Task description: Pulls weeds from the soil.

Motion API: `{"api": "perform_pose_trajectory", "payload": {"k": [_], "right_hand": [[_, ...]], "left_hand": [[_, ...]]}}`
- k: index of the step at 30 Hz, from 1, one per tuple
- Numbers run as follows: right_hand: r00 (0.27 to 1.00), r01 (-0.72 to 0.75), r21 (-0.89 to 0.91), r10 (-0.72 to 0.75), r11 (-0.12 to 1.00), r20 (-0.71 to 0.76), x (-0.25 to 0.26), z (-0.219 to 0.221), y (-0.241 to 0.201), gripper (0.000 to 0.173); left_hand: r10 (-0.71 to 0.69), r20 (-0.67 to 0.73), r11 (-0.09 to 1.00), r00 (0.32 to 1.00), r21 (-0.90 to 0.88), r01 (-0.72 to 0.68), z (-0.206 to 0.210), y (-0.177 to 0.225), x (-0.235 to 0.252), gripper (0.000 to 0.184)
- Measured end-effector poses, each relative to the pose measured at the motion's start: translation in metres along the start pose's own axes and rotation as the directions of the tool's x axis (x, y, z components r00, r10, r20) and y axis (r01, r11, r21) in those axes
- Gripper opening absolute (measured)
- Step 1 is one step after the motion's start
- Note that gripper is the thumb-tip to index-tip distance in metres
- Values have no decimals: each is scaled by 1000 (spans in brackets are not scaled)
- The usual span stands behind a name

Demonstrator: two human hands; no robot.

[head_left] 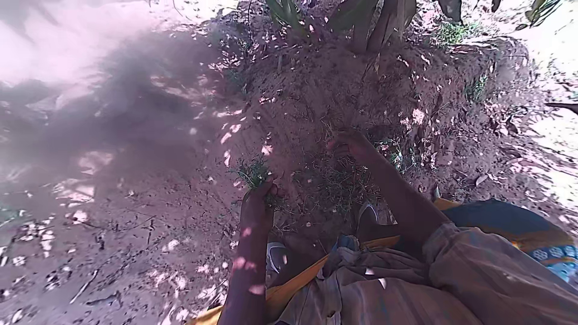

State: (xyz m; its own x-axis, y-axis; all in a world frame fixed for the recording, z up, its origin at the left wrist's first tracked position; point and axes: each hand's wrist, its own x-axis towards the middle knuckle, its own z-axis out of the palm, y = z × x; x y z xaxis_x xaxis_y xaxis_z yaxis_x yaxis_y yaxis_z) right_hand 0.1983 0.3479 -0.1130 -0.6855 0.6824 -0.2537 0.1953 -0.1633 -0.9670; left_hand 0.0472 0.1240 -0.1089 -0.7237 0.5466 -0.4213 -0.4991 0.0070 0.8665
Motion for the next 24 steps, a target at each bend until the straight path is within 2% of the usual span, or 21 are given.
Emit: {"api": "perform_pose_trajectory", "payload": {"k": [2,3,5,6,8,9,10,12,14,17,20,24], "right_hand": [[995,-95,-120,95,988,-5,-4,2,-1,32],[995,-101,-120,103,988,16,-7,5,-4,33],[995,-54,-38,57,998,76,-12,12,-16,37],[997,-16,-59,21,998,80,-12,14,-20,36],[998,42,-370,-25,928,49,-10,14,-22,32],[998,36,-544,-5,838,58,-10,13,-22,34],[995,17,-620,49,784,88,-12,14,-24,36],[977,35,-487,72,873,199,-19,19,-22,33],[968,134,-243,-74,961,240,-28,23,-14,37],[982,140,-182,-114,973,148,-28,26,-15,39],[981,69,-38,-61,997,183,-25,36,-21,39],[971,13,-80,7,997,237,-31,53,-29,32]], "left_hand": [[24,30,1000,999,-2,-24,-2,-1,-1,21],[35,42,999,999,-7,-35,-2,-2,-1,20],[40,55,999,998,-17,-40,-1,-2,-3,20],[31,59,999,998,-13,-30,-1,-1,-3,19],[10,45,1000,999,-9,-9,-1,0,-4,18],[-1,39,1000,999,-14,2,0,2,-5,19],[-11,33,1000,999,-21,11,2,4,-6,20],[-20,35,999,999,-26,21,3,5,-7,23],[-33,56,999,998,-30,35,1,4,-8,27],[-37,114,999,993,-34,41,-2,4,-6,33],[-62,117,998,991,-6,63,1,6,-7,32],[-68,122,995,990,79,59,3,8,-11,27]]}}
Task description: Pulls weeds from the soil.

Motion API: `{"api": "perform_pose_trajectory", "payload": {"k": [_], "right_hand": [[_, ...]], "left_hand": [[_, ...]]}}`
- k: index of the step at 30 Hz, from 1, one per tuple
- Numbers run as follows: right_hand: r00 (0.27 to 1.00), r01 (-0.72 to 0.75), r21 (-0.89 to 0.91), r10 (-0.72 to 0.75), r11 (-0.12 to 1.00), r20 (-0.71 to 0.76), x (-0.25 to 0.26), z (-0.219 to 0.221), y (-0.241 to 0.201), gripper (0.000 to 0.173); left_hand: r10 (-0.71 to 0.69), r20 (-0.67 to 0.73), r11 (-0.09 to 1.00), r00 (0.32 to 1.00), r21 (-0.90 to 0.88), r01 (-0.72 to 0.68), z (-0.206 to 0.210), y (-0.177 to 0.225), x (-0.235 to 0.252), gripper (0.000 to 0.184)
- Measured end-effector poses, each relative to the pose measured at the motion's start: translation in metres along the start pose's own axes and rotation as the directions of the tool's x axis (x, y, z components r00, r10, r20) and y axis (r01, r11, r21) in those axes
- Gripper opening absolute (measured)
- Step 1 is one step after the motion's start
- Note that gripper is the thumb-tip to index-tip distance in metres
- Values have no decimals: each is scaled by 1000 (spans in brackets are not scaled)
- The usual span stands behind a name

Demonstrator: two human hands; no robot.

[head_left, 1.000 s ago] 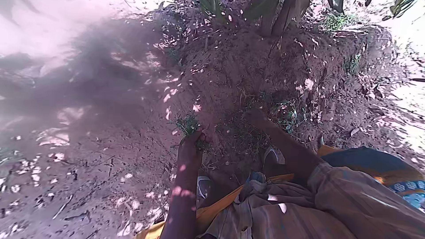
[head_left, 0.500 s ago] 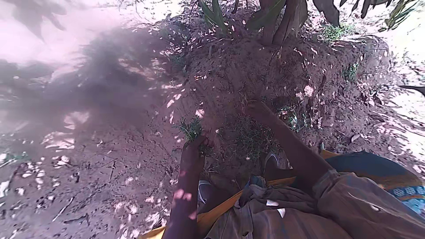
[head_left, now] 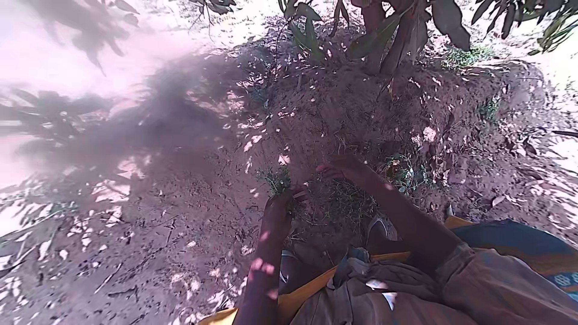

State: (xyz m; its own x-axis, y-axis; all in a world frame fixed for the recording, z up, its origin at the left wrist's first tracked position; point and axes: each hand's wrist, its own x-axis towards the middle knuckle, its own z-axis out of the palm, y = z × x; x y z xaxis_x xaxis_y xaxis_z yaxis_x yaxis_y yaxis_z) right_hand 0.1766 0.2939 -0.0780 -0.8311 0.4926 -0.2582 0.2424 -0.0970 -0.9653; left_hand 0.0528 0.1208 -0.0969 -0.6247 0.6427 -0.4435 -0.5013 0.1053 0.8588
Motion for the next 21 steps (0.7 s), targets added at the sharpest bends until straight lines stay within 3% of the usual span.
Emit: {"api": "perform_pose_trajectory", "payload": {"k": [4,10,18,21], "right_hand": [[999,8,-63,-5,998,51,-8,23,-7,28],[986,127,-18,-125,992,107,-17,43,-1,26],[984,71,110,-52,991,-171,-7,27,0,30],[964,49,100,-20,994,-267,-9,22,-6,31]], "left_hand": [[11,35,998,999,57,-13,4,2,-6,11],[144,95,978,985,139,-157,2,-8,-3,14],[236,-70,968,969,103,-229,-1,0,-3,14],[207,-134,978,969,-9,-210,-2,5,-3,15]]}}
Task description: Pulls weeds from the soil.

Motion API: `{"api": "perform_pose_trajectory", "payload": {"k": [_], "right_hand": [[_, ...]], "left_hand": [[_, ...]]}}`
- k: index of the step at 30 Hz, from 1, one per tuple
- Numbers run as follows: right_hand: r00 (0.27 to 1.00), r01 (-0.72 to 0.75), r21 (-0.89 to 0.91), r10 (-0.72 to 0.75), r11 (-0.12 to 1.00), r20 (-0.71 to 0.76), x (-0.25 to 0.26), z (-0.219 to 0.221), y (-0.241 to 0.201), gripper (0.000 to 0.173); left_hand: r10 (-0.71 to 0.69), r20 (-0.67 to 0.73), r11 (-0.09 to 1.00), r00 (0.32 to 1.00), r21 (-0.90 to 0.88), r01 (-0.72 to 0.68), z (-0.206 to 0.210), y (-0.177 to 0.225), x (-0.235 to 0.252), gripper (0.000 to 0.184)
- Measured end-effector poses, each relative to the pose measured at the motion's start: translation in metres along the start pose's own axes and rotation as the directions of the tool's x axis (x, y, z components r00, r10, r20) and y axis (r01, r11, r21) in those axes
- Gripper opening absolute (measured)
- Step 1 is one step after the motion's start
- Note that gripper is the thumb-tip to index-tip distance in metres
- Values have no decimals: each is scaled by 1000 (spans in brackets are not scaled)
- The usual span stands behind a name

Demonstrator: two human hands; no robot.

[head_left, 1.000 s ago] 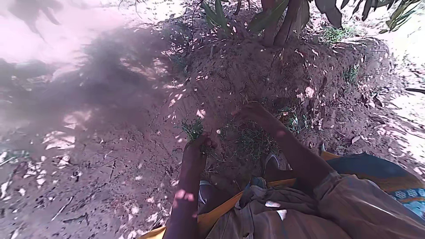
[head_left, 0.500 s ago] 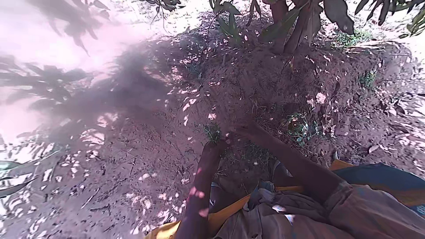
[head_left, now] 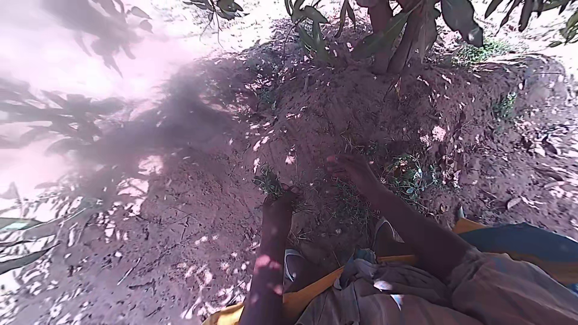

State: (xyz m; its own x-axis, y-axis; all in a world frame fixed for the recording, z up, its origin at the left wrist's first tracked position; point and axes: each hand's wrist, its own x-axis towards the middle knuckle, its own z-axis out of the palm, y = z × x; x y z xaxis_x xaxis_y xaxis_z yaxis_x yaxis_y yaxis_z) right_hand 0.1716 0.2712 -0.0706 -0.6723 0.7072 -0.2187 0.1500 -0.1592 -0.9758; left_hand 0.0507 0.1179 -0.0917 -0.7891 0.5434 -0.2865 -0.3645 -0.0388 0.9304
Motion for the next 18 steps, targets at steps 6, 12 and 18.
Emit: {"api": "perform_pose_trajectory", "payload": {"k": [6,12,18], "right_hand": [[987,-77,-138,95,988,130,3,-3,-5,27],[841,-199,-305,322,931,434,0,8,10,33],[844,-265,-211,332,941,420,-7,19,16,52]], "left_hand": [[-78,-56,945,995,-322,56,-3,0,6,19],[-105,-48,929,993,-362,81,-1,1,4,20],[-85,51,911,995,-400,98,-1,-4,3,23]]}}
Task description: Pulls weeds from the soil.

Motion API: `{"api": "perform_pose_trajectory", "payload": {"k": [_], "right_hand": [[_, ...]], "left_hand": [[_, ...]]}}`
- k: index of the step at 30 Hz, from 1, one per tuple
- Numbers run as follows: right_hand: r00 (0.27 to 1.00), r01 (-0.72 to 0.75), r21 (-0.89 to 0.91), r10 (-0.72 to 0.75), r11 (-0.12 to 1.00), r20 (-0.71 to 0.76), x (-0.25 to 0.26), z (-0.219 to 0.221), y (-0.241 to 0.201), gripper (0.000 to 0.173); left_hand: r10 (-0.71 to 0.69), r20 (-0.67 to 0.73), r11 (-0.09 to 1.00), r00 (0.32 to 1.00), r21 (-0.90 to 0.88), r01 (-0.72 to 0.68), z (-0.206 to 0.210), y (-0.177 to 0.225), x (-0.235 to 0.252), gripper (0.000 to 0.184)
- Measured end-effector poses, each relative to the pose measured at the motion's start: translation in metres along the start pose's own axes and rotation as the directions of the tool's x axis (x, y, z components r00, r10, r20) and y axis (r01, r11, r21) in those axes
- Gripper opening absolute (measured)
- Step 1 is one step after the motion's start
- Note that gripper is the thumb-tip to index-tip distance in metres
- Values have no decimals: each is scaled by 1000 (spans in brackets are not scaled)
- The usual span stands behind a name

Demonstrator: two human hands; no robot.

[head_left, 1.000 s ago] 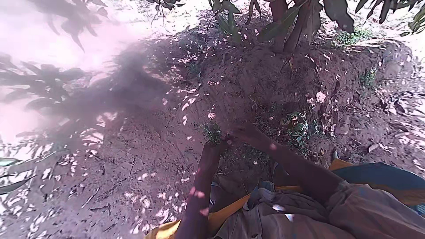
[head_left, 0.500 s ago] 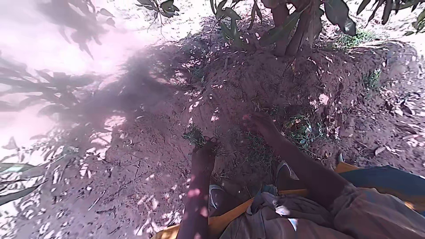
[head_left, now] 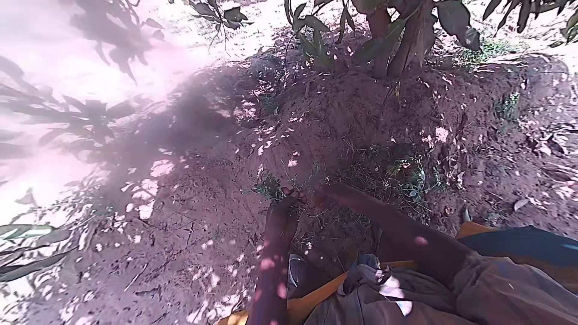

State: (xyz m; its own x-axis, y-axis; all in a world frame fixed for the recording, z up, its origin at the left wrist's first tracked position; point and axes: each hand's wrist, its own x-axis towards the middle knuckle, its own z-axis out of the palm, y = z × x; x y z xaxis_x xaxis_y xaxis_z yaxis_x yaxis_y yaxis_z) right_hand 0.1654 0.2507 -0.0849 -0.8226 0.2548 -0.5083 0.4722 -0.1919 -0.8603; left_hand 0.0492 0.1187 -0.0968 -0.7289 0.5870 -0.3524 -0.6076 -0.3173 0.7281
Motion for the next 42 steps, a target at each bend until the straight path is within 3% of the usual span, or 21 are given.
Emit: {"api": "perform_pose_trajectory", "payload": {"k": [9,17,23,26,33,36,39,42], "right_hand": [[954,284,287,-238,915,-184,0,7,1,12],[931,335,329,-256,883,-262,1,7,2,15],[935,334,445,-231,831,-270,3,6,2,27],[953,258,502,-133,826,-272,0,8,-1,16],[963,270,386,-248,882,-105,0,8,3,27],[960,273,396,-219,877,-177,2,11,4,20],[947,281,431,-175,858,-269,4,10,6,12],[949,274,446,-165,852,-268,5,4,7,21]], "left_hand": [[-1,103,992,995,128,-12,-3,-4,-1,23],[27,107,965,994,258,-54,-2,-4,-2,21],[90,235,859,968,474,-195,-4,-5,-4,22],[103,243,806,964,548,-224,-4,-6,-4,21],[139,211,726,968,643,-244,0,-4,-11,16],[113,209,687,971,689,-229,3,-4,-14,17],[79,223,735,972,646,-208,-2,-6,-9,16],[74,188,838,979,521,-163,-5,-6,-3,19]]}}
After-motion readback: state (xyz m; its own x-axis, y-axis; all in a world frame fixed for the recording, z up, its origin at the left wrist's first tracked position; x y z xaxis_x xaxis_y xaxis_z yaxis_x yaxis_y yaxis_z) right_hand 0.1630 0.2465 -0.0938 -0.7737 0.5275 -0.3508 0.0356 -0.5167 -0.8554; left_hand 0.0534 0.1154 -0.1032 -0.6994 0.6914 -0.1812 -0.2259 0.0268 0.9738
